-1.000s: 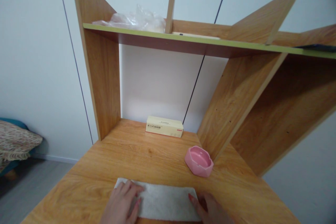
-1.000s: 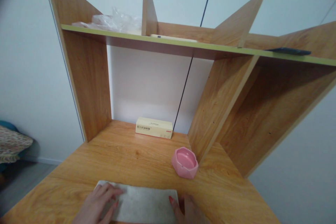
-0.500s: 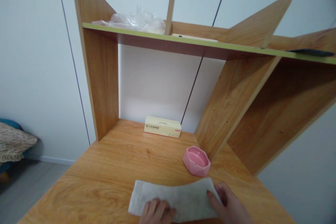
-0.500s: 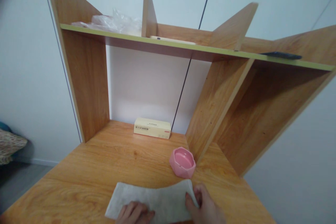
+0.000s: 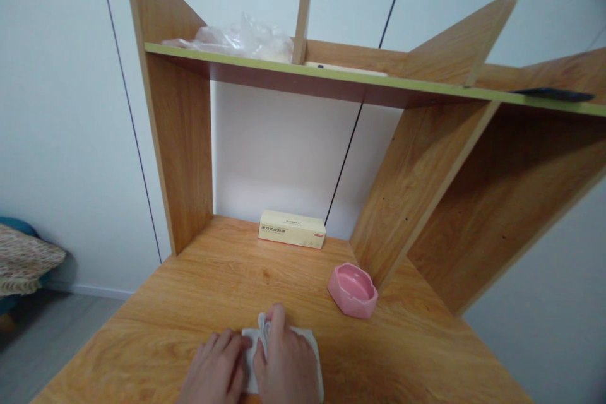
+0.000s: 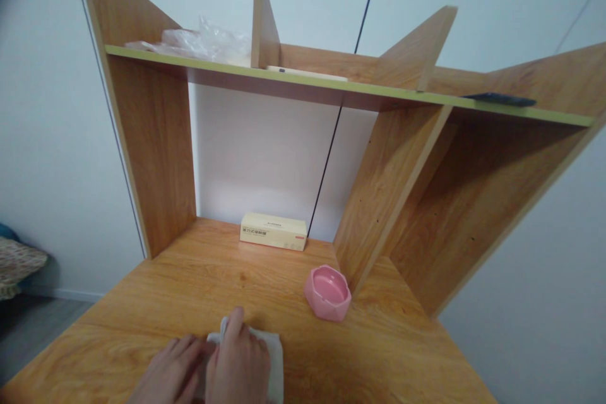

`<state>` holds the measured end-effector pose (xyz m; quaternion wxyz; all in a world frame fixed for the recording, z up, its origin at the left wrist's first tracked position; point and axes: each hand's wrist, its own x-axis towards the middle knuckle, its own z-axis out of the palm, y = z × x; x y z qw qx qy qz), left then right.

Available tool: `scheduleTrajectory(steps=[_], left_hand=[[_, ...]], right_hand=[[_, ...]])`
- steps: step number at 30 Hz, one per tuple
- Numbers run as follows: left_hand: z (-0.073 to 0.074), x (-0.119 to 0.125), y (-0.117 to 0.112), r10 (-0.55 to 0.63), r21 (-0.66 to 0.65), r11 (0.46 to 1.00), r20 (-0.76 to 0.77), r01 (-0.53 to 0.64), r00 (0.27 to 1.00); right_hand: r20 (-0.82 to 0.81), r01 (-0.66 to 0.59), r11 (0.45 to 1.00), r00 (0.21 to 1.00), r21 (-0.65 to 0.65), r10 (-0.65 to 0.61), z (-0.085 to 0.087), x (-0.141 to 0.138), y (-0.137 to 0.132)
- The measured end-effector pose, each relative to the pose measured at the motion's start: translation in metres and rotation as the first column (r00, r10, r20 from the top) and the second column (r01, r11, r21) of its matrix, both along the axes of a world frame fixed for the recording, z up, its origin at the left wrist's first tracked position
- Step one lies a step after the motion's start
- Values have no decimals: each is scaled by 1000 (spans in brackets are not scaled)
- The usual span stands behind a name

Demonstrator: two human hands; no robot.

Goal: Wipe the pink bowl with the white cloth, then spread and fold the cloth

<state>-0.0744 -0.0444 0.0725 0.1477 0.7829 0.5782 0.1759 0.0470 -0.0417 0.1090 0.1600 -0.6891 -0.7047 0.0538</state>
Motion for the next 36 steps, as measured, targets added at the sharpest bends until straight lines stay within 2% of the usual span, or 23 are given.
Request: scheduleTrajectory(steps=[4, 6, 9, 12, 14, 16, 18, 22, 26, 29, 32, 36], left_hand=[[6, -12, 9, 94, -94, 991, -67, -100, 993], [11, -13, 12, 107, -111, 987, -82, -116, 991], [26, -12, 12, 93, -160, 982, -59, -102, 994], [40, -7, 12, 102, -256, 960, -48, -111, 994], [43, -3, 14, 90, -312, 945, -40, -98, 995], [40, 1, 17, 44, -347, 936, -37, -54, 998], [33, 5, 21, -18, -361, 933, -30, 6, 999], [26, 14, 26, -84, -345, 934, 36, 91, 996], [36, 20, 26, -119, -319, 936, 108, 147, 987], [49, 23, 28, -126, -260, 955, 77, 142, 989], [61, 26, 34, -128, -185, 974, 26, 131, 991], [69, 31, 48, -110, -117, 987, 13, 111, 994]], right_hand=[[-16, -109, 992, 994, -60, 109, -16, -13, -7], [-63, -158, 985, 986, -72, 154, -15, -1, -7], [-159, -183, 981, 972, -62, 171, -2, 35, 0], [-107, -54, 989, 993, -136, 39, 9, 76, 12], [-28, 23, 980, 999, -196, -29, 8, 95, 19], [-35, 31, 962, 999, -273, -42, 1, 104, 21], [-138, -30, 936, 990, -351, -20, -10, 107, 21], [-364, -126, 914, 931, -386, -25, -29, 107, 20], [-457, -101, 929, 886, -356, -79, -33, 129, 26], [-386, -34, 941, 916, -337, -105, -29, 165, 31], [-270, 136, 961, 942, -241, -201, -27, 204, 34], [-150, 251, 949, 948, -192, -281, -32, 241, 35]])
